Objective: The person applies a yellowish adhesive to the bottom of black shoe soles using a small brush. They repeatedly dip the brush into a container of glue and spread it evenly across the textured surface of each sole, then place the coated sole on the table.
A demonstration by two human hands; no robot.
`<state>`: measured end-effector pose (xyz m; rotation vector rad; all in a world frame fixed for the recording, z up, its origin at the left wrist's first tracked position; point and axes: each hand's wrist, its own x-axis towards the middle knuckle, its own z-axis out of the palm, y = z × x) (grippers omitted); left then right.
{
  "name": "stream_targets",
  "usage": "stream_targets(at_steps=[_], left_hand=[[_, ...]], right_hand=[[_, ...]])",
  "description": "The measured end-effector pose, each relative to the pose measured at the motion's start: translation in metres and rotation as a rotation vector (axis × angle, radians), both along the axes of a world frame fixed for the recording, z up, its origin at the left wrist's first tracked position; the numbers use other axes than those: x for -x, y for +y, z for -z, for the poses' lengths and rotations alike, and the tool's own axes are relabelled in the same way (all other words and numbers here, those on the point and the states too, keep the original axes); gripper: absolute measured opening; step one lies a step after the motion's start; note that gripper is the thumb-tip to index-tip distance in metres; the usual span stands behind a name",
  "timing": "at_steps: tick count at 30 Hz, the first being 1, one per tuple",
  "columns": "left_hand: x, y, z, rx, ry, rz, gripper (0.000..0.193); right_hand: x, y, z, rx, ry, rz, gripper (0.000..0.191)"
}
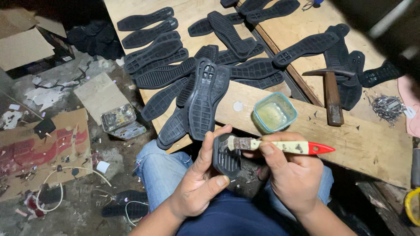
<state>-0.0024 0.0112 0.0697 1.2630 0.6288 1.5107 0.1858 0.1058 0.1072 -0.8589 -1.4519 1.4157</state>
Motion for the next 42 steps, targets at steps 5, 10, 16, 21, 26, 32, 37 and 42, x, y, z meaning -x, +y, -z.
stream_targets(at_steps=[5, 10, 16, 21, 26, 32, 37, 42], left_hand=[[0.002, 0.003, 0.001, -0.105, 0.287, -0.109, 0.085], [0.004, 0.005, 0.002, -0.102, 0.378, -0.131, 0.088], [0.005, 0.006, 0.004, -0.098, 0.402, -0.14, 0.09], [0.006, 0.006, 0.006, -0.073, 0.41, -0.138, 0.089], [0.007, 0.005, 0.005, -0.052, 0.384, -0.113, 0.085], [0.008, 0.009, -0.002, -0.048, 0.34, -0.074, 0.082], [0.011, 0.014, -0.005, -0.062, 0.387, -0.094, 0.082], [0.013, 0.017, -0.007, 0.043, 0.282, -0.04, 0.081]], right_hand=[[0.002, -0.001, 0.007, 0.102, 0.016, 0.011, 0.017], [-0.001, -0.003, 0.011, 0.073, 0.073, 0.033, 0.019], [-0.003, -0.009, 0.013, -0.02, 0.097, 0.003, 0.02], [-0.012, -0.016, 0.005, -0.268, 0.026, -0.158, 0.022], [-0.018, -0.006, 0.004, -0.266, 0.028, -0.166, 0.022], [-0.013, -0.002, 0.017, -0.067, 0.116, -0.12, 0.023], [-0.014, -0.013, 0.014, -0.174, 0.232, -0.266, 0.023], [-0.016, -0.009, 0.003, -0.2, 0.33, -0.255, 0.022]])
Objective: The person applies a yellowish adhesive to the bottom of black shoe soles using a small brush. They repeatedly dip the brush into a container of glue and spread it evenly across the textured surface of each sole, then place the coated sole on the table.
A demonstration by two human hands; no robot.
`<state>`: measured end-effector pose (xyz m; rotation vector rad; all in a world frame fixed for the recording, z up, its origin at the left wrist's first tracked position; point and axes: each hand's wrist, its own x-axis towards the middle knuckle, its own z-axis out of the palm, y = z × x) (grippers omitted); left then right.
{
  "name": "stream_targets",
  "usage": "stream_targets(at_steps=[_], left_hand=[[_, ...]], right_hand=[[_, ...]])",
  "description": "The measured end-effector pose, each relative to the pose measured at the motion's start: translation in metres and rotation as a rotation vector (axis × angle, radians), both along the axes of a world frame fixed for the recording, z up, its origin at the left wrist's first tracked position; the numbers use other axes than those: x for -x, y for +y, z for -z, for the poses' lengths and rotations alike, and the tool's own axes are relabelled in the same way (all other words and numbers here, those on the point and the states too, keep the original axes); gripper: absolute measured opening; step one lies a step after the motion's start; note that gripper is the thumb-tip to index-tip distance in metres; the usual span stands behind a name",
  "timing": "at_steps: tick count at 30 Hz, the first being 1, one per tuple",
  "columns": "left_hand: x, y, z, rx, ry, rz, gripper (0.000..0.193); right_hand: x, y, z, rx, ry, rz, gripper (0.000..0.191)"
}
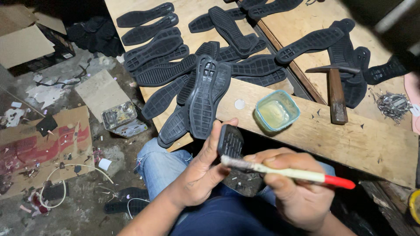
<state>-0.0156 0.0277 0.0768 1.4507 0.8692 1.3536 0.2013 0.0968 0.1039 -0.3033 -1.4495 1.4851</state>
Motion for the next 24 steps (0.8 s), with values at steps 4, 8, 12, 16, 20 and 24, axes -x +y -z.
stream_targets(at_steps=[4, 8, 12, 16, 20, 24], left_hand=[[0.002, 0.0, -0.003, -0.065, -0.117, 0.022, 0.076], [0.002, -0.002, -0.005, -0.104, -0.02, -0.005, 0.075], [-0.001, -0.004, -0.005, -0.08, -0.078, 0.034, 0.075], [0.0, -0.002, -0.003, -0.06, -0.18, 0.051, 0.074], [0.001, -0.001, -0.001, -0.099, -0.107, 0.023, 0.076], [0.003, 0.003, 0.001, -0.067, -0.121, 0.009, 0.077]], right_hand=[[0.003, 0.015, -0.003, -0.069, -0.252, 0.356, 0.018], [0.008, 0.02, -0.006, 0.184, -0.077, 0.121, 0.022], [0.018, 0.027, -0.007, 0.095, -0.101, 0.183, 0.021], [0.02, 0.028, -0.008, 0.121, -0.04, 0.122, 0.02], [0.016, 0.019, -0.006, 0.13, -0.275, 0.149, 0.021], [0.017, 0.015, -0.006, 0.126, -0.18, 0.083, 0.02]])
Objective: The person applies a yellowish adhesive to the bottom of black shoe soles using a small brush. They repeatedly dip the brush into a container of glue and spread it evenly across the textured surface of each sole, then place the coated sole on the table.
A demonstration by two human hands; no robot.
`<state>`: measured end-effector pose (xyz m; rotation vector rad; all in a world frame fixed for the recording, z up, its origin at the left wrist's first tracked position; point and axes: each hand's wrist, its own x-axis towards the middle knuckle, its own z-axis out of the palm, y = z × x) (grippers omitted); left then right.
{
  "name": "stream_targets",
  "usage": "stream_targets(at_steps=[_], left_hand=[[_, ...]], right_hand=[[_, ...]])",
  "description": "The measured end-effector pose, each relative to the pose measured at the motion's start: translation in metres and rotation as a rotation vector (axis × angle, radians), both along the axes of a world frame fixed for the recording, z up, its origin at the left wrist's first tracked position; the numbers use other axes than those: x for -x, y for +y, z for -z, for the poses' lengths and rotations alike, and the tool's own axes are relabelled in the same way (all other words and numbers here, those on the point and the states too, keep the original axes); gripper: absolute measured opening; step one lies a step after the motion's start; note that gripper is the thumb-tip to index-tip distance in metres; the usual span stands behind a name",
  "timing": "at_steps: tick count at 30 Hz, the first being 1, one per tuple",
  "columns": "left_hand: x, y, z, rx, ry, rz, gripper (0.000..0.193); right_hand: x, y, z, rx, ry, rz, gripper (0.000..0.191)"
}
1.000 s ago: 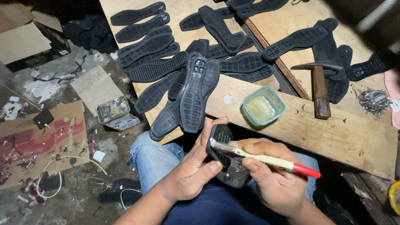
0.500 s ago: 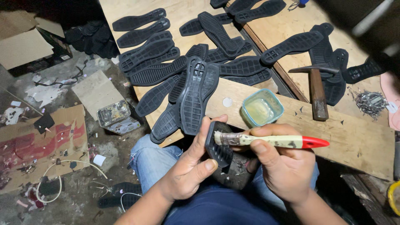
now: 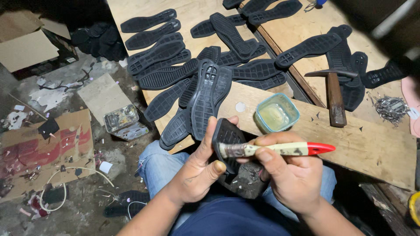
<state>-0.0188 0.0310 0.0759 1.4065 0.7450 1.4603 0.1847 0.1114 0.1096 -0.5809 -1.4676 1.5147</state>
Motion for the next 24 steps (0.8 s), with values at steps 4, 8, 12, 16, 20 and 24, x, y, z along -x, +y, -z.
stream_targets(at_steps=[4, 8, 12, 16, 20, 24], left_hand=[[0.001, 0.005, 0.0, -0.047, 0.03, 0.003, 0.073], [0.002, 0.009, -0.002, 0.001, -0.008, 0.007, 0.076], [0.01, 0.015, -0.006, 0.051, -0.059, 0.032, 0.082], [0.016, 0.028, -0.014, 0.033, -0.099, 0.01, 0.088], [0.006, 0.032, -0.024, 0.22, -0.293, 0.006, 0.085], [-0.005, 0.028, -0.027, 0.43, -0.502, 0.0, 0.081]], right_hand=[[0.005, -0.001, -0.002, -0.15, -0.004, 0.133, 0.021], [0.006, -0.005, -0.001, -0.173, -0.051, 0.135, 0.023], [0.009, -0.003, 0.0, -0.42, -0.132, 0.122, 0.022], [0.02, 0.008, -0.007, -0.289, -0.07, 0.118, 0.021], [0.034, 0.017, -0.021, -0.258, -0.255, 0.231, 0.021], [0.04, 0.017, -0.03, -0.676, -0.278, 0.153, 0.02]])
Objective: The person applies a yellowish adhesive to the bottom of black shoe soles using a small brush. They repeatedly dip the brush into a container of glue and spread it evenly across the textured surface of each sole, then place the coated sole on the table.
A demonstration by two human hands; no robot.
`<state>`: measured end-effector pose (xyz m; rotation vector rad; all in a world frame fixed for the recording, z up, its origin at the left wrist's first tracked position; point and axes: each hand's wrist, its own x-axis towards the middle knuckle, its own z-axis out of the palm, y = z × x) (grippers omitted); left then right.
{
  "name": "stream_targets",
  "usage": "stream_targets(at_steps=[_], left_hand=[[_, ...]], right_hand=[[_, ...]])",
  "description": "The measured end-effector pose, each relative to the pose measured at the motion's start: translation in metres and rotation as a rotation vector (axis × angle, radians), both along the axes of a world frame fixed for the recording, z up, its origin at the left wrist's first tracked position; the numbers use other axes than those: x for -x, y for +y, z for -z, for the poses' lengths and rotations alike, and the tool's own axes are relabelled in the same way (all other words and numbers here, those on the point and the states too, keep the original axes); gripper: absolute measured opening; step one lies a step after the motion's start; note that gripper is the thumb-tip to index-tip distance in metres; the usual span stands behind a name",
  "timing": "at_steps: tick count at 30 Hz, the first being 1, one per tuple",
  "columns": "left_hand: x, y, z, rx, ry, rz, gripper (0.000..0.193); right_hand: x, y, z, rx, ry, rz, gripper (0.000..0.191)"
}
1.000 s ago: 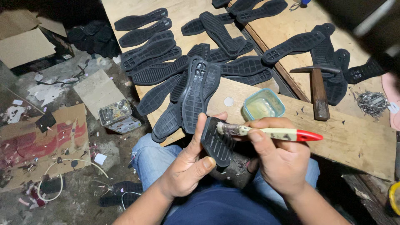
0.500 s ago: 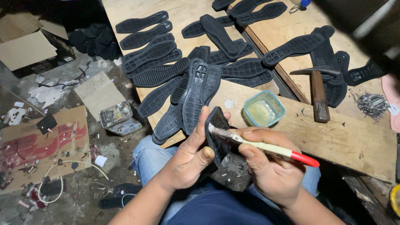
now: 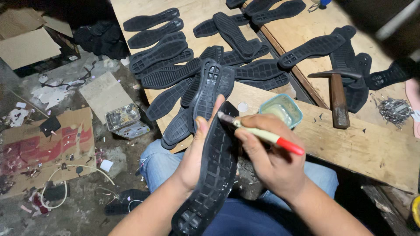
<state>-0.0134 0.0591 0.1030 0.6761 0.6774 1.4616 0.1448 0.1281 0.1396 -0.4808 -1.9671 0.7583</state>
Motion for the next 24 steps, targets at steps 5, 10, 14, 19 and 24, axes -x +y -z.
stream_targets(at_steps=[5, 10, 14, 19, 24], left_hand=[[0.001, -0.002, 0.011, 0.01, -0.118, 0.004, 0.075], [0.007, -0.009, 0.018, 0.034, -0.15, 0.132, 0.073], [0.005, -0.006, 0.018, 0.119, -0.08, 0.048, 0.08], [0.028, 0.023, 0.018, 0.145, -0.362, -0.376, 0.076], [0.058, 0.054, 0.02, 0.019, -0.37, -0.8, 0.085]], right_hand=[[-0.005, -0.013, 0.005, 0.079, 0.013, -0.179, 0.02], [-0.003, 0.007, 0.018, 0.208, -0.055, 0.026, 0.018], [-0.004, 0.033, 0.033, 0.112, 0.097, 0.113, 0.015], [-0.014, 0.02, 0.055, 0.503, 0.241, 0.101, 0.026], [0.003, -0.026, 0.075, 1.166, 0.3, -0.297, 0.042]])
